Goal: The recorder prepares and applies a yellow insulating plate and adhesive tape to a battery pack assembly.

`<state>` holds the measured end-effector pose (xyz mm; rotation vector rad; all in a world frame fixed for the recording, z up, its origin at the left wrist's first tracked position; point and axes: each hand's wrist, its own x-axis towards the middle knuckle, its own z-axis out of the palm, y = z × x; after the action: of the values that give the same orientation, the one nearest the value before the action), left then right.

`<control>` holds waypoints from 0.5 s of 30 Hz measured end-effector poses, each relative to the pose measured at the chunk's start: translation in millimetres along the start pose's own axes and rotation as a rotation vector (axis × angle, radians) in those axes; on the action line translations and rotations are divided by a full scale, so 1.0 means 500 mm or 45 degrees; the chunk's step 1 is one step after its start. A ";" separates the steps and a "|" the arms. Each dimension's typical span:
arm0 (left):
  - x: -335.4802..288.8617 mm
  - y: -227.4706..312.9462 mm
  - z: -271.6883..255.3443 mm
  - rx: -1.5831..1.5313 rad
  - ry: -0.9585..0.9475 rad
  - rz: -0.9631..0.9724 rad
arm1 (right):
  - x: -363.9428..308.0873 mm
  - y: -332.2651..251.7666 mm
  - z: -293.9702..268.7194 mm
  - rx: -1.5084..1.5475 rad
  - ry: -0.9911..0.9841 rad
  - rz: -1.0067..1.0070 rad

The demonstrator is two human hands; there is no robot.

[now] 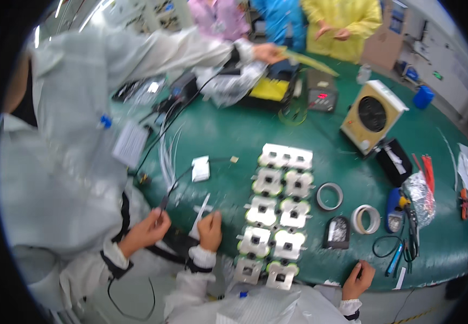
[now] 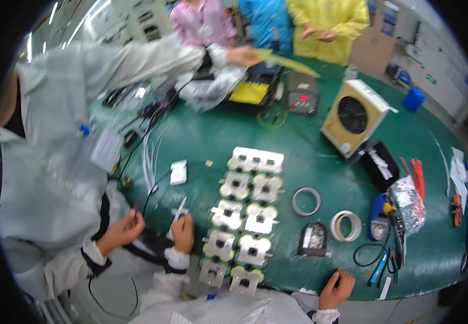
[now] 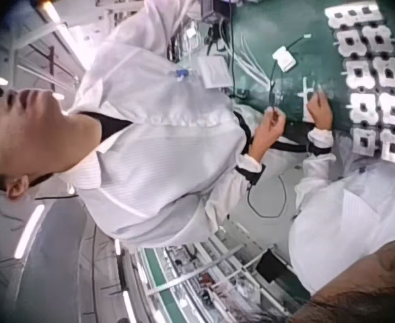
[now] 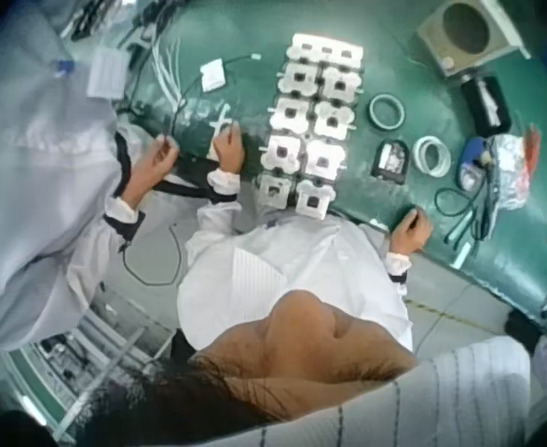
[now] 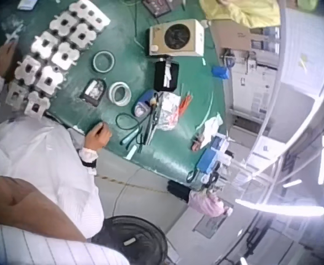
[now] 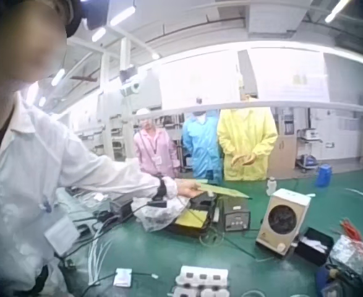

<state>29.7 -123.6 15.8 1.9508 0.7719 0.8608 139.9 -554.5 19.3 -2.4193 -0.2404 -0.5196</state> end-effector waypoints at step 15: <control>-0.015 -0.008 -0.017 -0.289 0.072 -0.128 | 0.006 -0.019 0.013 -0.040 -0.018 -0.032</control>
<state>17.7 -123.8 13.4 1.6807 0.7633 0.9052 141.9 -542.9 21.2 -2.4537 -0.2705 -0.5211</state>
